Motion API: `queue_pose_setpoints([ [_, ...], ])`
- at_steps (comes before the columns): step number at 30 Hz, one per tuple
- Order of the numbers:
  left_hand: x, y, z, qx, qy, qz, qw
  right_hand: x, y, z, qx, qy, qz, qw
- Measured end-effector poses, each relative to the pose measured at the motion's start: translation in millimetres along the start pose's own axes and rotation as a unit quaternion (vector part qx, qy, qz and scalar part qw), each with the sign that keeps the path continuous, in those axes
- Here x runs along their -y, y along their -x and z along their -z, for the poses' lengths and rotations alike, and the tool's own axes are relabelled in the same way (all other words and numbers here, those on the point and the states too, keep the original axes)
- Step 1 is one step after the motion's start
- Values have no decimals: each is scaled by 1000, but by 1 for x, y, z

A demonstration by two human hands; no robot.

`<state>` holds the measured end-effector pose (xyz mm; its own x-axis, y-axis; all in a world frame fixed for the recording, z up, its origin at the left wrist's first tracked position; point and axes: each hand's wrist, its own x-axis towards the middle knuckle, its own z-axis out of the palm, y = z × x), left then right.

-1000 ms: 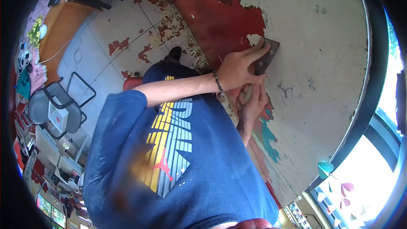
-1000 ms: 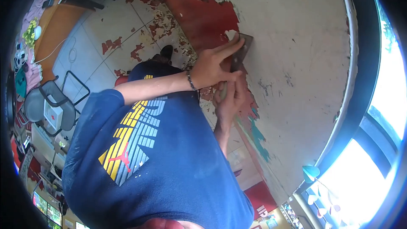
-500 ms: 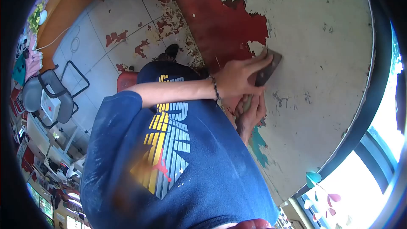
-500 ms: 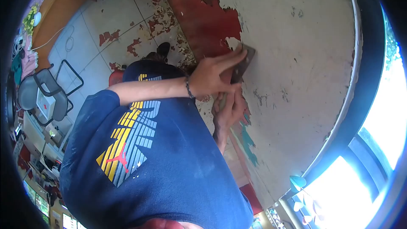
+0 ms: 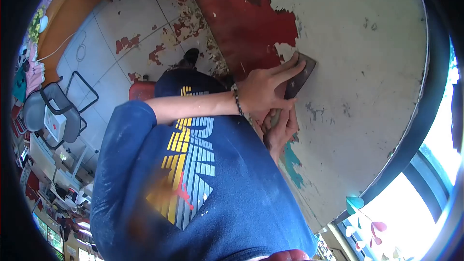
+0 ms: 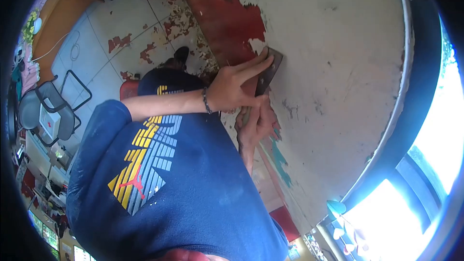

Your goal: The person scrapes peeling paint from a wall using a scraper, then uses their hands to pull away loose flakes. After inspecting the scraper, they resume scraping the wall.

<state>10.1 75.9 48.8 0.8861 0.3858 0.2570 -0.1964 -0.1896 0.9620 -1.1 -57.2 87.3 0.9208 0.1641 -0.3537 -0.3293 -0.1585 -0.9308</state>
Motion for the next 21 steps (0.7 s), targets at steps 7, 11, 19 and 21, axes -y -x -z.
queue_pose_setpoints([
  [7, 7, 1, 4, 1, 23, 14, 1000, 4, 4, -3, 14, 20, -29, 999],
  [11, 6, -1, 4, 7, 37, 36, 999, 5, 5, -15, -19, -4, -42, 999],
  [19, 10, 0, 4, 0, 13, 14, 1000, -8, 6, -10, -2, -9, -21, 1000],
  [21, 4, 0, 5, 14, 29, 32, 999, -7, 10, -10, -1, -13, -36, 999],
])
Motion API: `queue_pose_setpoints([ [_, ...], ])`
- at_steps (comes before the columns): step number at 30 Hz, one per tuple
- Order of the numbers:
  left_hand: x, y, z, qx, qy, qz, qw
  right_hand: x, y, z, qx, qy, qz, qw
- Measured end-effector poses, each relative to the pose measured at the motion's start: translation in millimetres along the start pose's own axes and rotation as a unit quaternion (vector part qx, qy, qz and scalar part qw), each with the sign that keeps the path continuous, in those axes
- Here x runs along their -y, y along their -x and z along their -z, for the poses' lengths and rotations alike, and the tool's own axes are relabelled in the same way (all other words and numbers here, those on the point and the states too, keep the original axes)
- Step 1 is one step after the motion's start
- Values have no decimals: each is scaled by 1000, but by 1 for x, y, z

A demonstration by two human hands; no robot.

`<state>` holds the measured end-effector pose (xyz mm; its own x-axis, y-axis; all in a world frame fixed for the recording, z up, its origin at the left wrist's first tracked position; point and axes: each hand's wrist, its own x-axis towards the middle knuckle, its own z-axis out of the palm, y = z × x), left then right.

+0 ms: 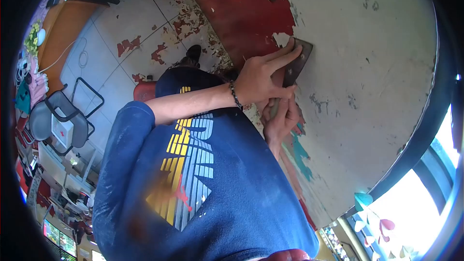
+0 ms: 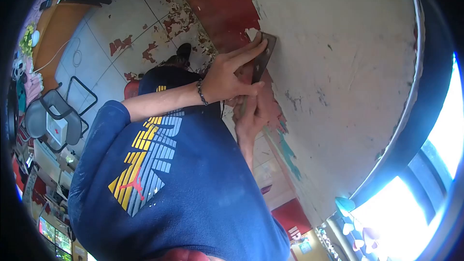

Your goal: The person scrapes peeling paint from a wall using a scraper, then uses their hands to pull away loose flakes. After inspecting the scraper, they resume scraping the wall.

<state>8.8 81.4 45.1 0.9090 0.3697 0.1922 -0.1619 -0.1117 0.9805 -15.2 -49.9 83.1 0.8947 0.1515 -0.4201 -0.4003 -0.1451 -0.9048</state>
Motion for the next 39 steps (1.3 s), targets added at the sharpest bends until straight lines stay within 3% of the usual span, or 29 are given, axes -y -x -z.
queue_pose_setpoints([
  [3, 6, -4, -3, -19, -4, -16, 1000, -6, -16, 7, 12, 13, 49, 999],
  [5, 5, -7, -3, -43, -5, -33, 999, -11, -30, 6, 0, 151, 147, 978],
  [7, -2, -13, 12, -38, 8, 39, 998, -4, -16, 9, -9, 164, 103, 981],
  [8, 2, -7, 10, -22, -18, -16, 999, 0, -18, 4, -7, 162, 78, 984],
  [12, 3, -3, -9, -36, -12, -29, 999, 5, -14, 14, 23, 44, 22, 999],
  [16, 1, 1, -3, 2, 7, 17, 1000, 5, -2, 3, 0, 32, 34, 999],
  [19, 0, -7, -2, -27, -14, -46, 999, 14, -5, 1, -7, 29, 49, 998],
  [21, -3, -6, -2, -34, 7, -4, 999, 17, -14, 3, 13, 99, 63, 993],
  [25, 0, -2, -4, -27, 4, 13, 1000, 10, -10, 3, 31, 71, 86, 993],
  [28, 1, -9, -3, -62, -22, -66, 996, 15, -16, 2, 43, 65, 88, 993],
  [31, -3, -5, 0, -31, 3, 27, 999, 15, -18, 0, 27, 55, 45, 997],
  [37, -3, -5, -5, -57, -37, -60, 996, 16, -13, 5, 39, 62, 76, 994],
  [39, -5, -8, 6, -9, 44, 72, 996, 22, -17, -7, 28, 51, 45, 997],
])
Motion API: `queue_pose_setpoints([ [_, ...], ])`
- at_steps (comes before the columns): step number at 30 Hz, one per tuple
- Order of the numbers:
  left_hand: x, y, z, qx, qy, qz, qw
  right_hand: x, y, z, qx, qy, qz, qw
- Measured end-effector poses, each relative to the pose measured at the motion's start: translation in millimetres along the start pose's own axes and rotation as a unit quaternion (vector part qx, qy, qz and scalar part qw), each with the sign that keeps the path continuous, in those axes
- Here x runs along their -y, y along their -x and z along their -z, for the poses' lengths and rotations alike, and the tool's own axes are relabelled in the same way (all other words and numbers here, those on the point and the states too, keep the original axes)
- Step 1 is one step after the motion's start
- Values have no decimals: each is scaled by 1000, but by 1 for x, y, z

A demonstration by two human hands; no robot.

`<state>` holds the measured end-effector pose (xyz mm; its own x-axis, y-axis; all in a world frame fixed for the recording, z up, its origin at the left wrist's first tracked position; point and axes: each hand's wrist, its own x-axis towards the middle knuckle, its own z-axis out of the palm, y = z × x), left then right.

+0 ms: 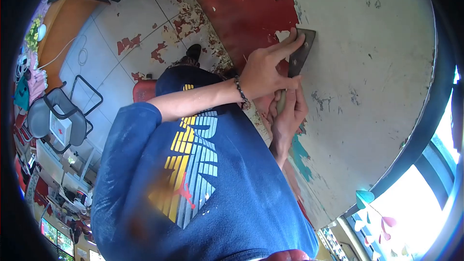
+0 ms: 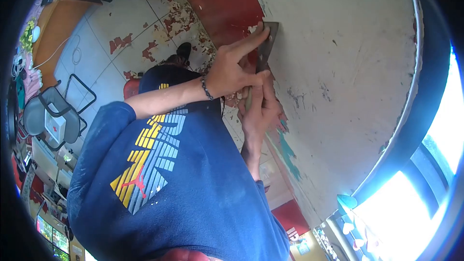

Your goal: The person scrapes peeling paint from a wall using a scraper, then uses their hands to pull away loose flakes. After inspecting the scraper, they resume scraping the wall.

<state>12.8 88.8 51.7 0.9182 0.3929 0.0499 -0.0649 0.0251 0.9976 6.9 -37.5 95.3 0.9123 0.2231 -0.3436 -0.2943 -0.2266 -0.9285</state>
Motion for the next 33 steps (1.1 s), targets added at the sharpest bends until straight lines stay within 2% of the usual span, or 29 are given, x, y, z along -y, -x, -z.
queue_pose_setpoints([
  [1, 3, 0, -3, 0, 3, 4, 1000, -1, 1, 3, -1, 3, -3, 1000],
  [3, 10, 4, -8, -29, -5, -85, 996, -7, 5, 10, -3, 40, 25, 999],
  [7, 5, 3, -6, -35, -36, -99, 994, -5, 2, 9, -6, 83, 22, 996],
  [9, -3, 0, 4, 16, -9, 28, 999, -1, 0, -7, -10, 1, 1, 1000],
  [10, 1, 4, -1, 18, -8, 33, 999, -2, 5, -1, -12, 3, -5, 1000],
  [12, 10, 7, -12, -34, -52, -103, 993, -2, 10, 11, -2, 54, 4, 999],
  [15, 19, 2, -16, -78, -65, -124, 987, 2, 0, 7, 14, 62, 1, 998],
  [16, 14, 1, -12, -76, -61, -122, 988, 3, -2, 1, 10, 64, 0, 998],
  [18, 3, -6, 7, -24, -14, 24, 999, 2, -10, -16, 10, 14, 6, 1000],
  [19, 20, -6, -2, -84, -79, -136, 984, 5, -5, -13, -28, 67, -14, 997],
  [20, 23, -4, -4, -91, -83, -138, 983, 5, 1, -10, -20, 67, -11, 997],
  [22, 12, 11, -12, -30, -69, -111, 991, 3, 14, 4, -41, 41, -33, 998],
  [23, 10, 12, -13, -17, -62, -86, 994, 10, 16, 3, -19, 0, -47, 999],
  [26, 16, 3, -7, -61, -37, -109, 992, 5, 7, -8, -1, -1, -18, 1000],
  [29, 5, 5, -1, 0, -36, -55, 998, 4, 10, -7, -32, 11, -14, 999],
  [33, 3, 3, -2, 0, -21, -50, 999, 8, 7, -2, -11, 2, -25, 1000],
])
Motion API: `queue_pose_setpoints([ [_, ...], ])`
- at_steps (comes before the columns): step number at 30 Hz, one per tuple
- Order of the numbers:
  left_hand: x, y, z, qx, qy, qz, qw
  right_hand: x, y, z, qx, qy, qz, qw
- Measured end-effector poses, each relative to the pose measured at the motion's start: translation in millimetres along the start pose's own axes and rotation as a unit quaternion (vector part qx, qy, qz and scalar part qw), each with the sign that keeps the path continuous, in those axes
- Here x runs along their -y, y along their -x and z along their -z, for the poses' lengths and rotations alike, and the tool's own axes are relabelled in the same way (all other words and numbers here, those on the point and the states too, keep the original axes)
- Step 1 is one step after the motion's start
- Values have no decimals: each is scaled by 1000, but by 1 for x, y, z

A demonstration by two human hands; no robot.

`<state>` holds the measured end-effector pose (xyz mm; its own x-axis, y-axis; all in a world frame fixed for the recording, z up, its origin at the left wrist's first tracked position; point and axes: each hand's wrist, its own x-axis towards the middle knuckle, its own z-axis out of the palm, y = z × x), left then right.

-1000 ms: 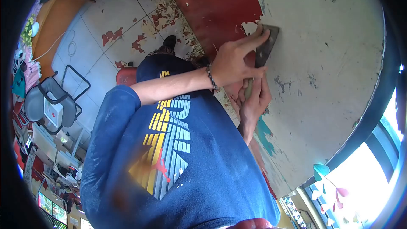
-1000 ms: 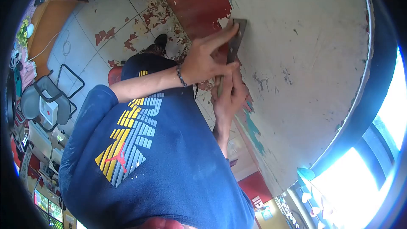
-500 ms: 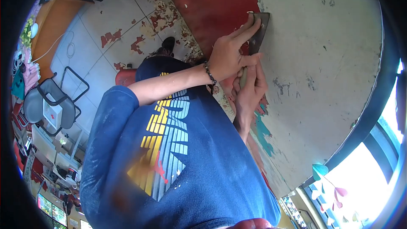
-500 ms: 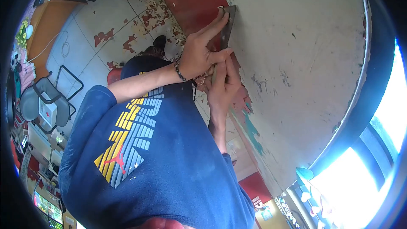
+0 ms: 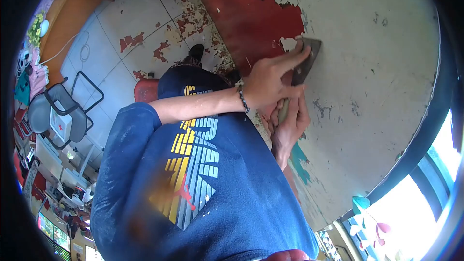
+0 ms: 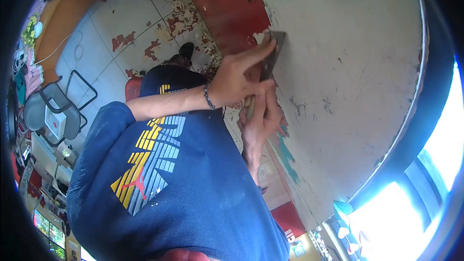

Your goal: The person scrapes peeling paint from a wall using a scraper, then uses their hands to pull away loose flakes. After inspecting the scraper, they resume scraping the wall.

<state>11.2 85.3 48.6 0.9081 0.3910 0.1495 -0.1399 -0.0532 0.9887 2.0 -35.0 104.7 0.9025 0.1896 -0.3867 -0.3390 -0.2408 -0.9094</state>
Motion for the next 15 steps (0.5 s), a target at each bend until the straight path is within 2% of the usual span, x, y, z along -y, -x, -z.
queue_pose_setpoints([
  [3, 1, 3, -1, -18, 16, 9, 1000, -1, 4, -2, 13, 14, 14, 1000],
  [6, 3, -3, -1, -38, -20, -38, 998, 7, 1, -6, -9, 20, 21, 1000],
  [9, -1, -4, 4, -27, 17, 18, 999, 6, -2, -9, 6, 0, -11, 1000],
  [11, -6, 0, 5, 0, 28, 46, 999, -5, 0, 1, -3, -1, 21, 1000],
  [15, 0, 0, -6, -13, 9, -29, 999, -5, -5, 5, 1, 12, 47, 999],
])
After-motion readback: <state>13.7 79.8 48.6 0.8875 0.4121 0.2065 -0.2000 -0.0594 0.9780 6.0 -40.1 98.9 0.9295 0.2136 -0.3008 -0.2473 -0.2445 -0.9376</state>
